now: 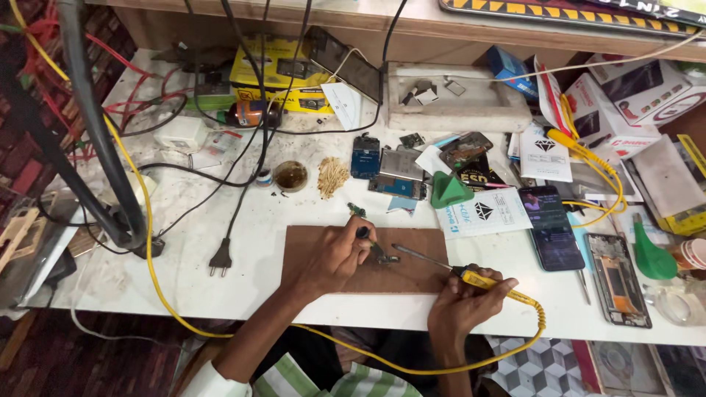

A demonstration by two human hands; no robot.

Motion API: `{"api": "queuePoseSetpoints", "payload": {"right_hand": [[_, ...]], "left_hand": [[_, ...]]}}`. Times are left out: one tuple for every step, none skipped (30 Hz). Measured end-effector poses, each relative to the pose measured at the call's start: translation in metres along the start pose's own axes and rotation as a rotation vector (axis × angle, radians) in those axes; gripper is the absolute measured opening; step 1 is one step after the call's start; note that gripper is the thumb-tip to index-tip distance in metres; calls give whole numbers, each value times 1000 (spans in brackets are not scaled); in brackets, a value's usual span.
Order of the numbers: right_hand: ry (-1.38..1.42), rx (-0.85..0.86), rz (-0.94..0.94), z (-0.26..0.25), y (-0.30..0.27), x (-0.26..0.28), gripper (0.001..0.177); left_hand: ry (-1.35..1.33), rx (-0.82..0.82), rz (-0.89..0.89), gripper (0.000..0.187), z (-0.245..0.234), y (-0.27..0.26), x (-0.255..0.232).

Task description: The person uses a soldering iron and a small screwdriver to solder a small electronic component on a wooden board. They repeatedly heat the component and apply solder, occasionally adjusting the component's position.

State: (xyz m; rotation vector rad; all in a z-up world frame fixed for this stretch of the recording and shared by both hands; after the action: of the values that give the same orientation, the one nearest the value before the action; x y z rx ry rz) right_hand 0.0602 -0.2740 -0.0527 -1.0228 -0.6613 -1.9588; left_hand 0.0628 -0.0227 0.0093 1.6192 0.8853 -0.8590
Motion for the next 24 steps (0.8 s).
{"api": "queuePoseSetpoints", "payload": {"right_hand": [[9, -19, 5, -2, 1, -2, 47], [14, -37, 14, -5, 2, -4, 47], [19, -56, 23, -8, 2, -6, 47], [24, -47, 18, -9, 3, -7, 47], [30, -39, 13, -8, 5, -7, 46], [36, -30, 10, -8, 5, -7, 45], [28, -58, 38, -9, 4, -9, 46], [18, -83, 65, -11, 4, -11, 46], [8, -109, 92, -13, 4, -11, 46], [36, -67, 57, -10, 5, -8, 46], [64, -25, 22, -7, 6, -5, 46], [93, 15, -9, -4, 4, -3, 47], [65, -31, 35, -5, 3, -5, 46], [36, -82, 78, -7, 2, -6, 45], [6, -133, 120, -9, 1, -7, 45], [9, -111, 99, -7, 1, -6, 46], [12, -90, 78, -4, 2, -5, 46], [12, -69, 58, -2, 2, -3, 47], [27, -48, 34, -1, 2, -3, 47], [39, -28, 14, 0, 2, -2, 47], [50, -8, -6, -1, 2, -1, 47], [49, 7, -10, -2, 0, -2, 48], [48, 22, -15, -2, 1, -2, 48], [47, 39, -17, -3, 0, -3, 49]], "left_hand": [[4, 2, 24, 10, 1, 2, -2], [5, 2, 43, 10, 1, 2, -5], [7, 1, 63, 10, 2, 1, -8], [-10, 5, 78, 9, 0, 4, -11], [-26, 10, 94, 10, -1, 5, -15], [-40, 13, 108, 11, -2, 7, -19], [-20, 35, 79, 10, -3, 9, -20], [-1, 54, 50, 10, -1, 9, -21], [18, 73, 22, 10, 0, 10, -20], [46, 72, 79, 10, 1, 12, -23], [74, 72, 135, 10, 2, 14, -25], [105, 74, 188, 11, 2, 14, -26], [77, 69, 157, 8, 1, 14, -23], [47, 67, 124, 5, 1, 15, -17], [17, 65, 91, 5, 2, 15, -12], [27, 52, 104, 8, 0, 16, -9], [37, 39, 117, 11, -3, 15, -6], [45, 25, 128, 15, -6, 14, -4], [52, 20, 137, 19, -9, 13, -2], [59, 14, 142, 23, -12, 11, 0], [66, 8, 146, 27, -14, 8, 1], [39, -16, 155, 30, -17, 3, 1], [12, -40, 164, 33, -21, -2, 0], [-13, -67, 172, 38, -24, -6, -2]]}}
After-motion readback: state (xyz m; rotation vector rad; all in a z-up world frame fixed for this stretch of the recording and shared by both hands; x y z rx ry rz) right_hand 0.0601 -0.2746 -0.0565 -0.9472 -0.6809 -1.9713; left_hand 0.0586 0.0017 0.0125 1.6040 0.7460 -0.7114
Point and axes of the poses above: each hand's wrist, its own y-axis towards the middle knuckle, its own z-axis out of the palm, x = y × z, the point moved 5 cm from there along y, towards the middle knuckle, and after that the axes turned 12 degrees about -y, right-handed, at the moved point
